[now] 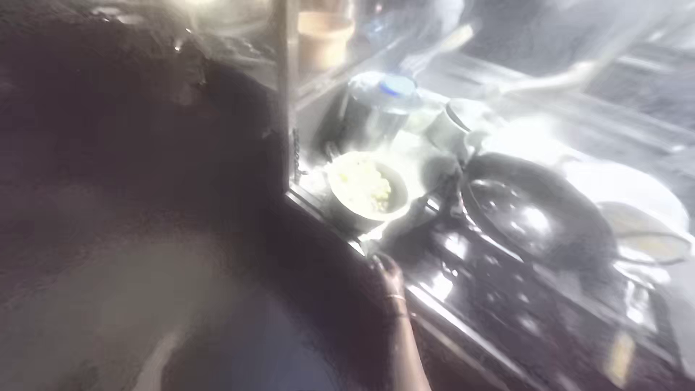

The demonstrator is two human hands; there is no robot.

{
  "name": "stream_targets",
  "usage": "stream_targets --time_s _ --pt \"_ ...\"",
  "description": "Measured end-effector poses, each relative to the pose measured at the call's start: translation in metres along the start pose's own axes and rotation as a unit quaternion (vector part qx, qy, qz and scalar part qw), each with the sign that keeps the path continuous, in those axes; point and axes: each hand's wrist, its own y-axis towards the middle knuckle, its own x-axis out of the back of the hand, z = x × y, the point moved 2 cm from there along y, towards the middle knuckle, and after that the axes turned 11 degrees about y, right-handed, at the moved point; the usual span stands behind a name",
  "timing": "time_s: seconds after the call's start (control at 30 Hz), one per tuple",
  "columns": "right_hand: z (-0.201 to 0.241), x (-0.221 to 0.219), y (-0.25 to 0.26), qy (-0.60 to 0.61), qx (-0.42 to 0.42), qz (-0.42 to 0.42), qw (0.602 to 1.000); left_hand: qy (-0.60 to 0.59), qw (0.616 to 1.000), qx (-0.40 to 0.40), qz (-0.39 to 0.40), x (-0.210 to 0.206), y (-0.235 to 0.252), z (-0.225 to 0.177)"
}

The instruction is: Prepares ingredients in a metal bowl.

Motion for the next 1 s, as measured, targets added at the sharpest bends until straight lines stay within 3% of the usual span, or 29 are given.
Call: stream_targets --time_s 0.1,0.2,0.3,0.37,0.5,0.57,0.67,0.73,0.8,0.87,1.0 --pt "0.090 -0.050 0.053 -0.046 0.113 0.003 0.993 0.040 0.995 -0.056 0.067 -0.040 -0.066 -0.118" --pt "0.125 -0.082 0.109 -0.261 0.137 -0.014 0.955 0.097 0.972 -0.171 0.127 -0.075 -0.052 -0.173" --pt "0.126 -0.107 0.149 -0.469 0.064 0.002 0.881 0.091 0.948 -0.212 0.217 -0.099 -0.027 -0.217" --pt "0.131 -0.122 0.166 -0.520 -0.024 0.032 0.853 0.082 0.911 -0.289 0.283 -0.113 0.002 -0.241" --pt "0.148 -0.134 0.174 -0.445 -0.076 -0.048 0.891 0.125 0.822 -0.394 0.391 -0.127 0.016 -0.319" --pt "0.165 -0.138 0.172 -0.349 -0.041 -0.136 0.926 0.197 0.761 -0.453 0.421 -0.133 0.005 -0.379" --pt "0.179 -0.142 0.160 -0.200 0.032 -0.222 0.954 0.264 0.649 -0.598 0.389 -0.157 -0.017 -0.451" --pt "0.188 -0.150 0.153 -0.130 0.062 -0.245 0.959 0.337 0.589 -0.654 0.334 -0.181 -0.031 -0.491" --pt "0.201 -0.156 0.150 -0.120 0.066 -0.242 0.961 0.369 0.565 -0.680 0.286 -0.213 -0.042 -0.524" --pt "0.204 -0.156 0.151 -0.143 0.061 -0.222 0.963 0.385 0.582 -0.666 0.264 -0.247 -0.050 -0.546" --pt "0.188 -0.137 0.155 -0.083 0.091 -0.174 0.977 0.400 0.569 -0.685 0.215 -0.296 -0.057 -0.560"
